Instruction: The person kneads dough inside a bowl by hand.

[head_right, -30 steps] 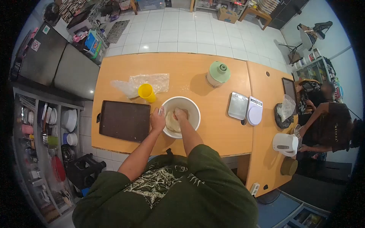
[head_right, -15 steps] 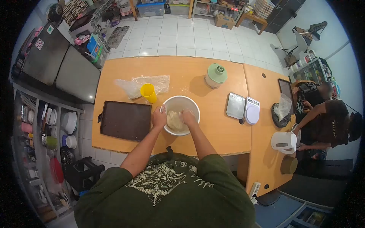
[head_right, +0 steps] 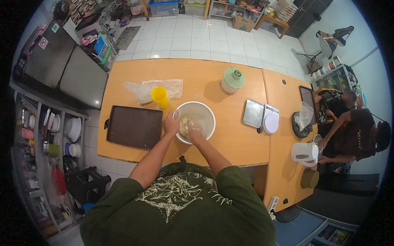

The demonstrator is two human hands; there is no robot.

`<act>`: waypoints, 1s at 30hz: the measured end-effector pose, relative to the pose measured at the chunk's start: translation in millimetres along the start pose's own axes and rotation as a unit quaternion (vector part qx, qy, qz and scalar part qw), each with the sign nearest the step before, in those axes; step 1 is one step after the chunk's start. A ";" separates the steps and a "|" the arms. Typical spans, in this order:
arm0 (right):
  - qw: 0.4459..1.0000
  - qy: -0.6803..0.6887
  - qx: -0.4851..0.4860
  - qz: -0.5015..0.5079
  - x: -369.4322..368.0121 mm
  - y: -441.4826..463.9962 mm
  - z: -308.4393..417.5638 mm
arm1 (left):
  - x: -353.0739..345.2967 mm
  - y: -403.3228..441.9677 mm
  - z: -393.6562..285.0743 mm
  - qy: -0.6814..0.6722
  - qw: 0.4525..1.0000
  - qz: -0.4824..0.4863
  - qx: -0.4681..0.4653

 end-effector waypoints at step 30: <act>0.990 0.041 -0.042 -0.127 -32.5 109.9 -50.6 | 0.8 3.9 3.6 0.006 0.999 -0.002 -0.048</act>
Point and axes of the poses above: each hand's wrist, its own y-axis towards the middle knuckle, its own x-axis out of the back of the hand, z = x × y, the point moved 2 cm from there along y, towards the middle knuckle, and after that the axes turned 9 degrees about z, right-handed, at the moved point
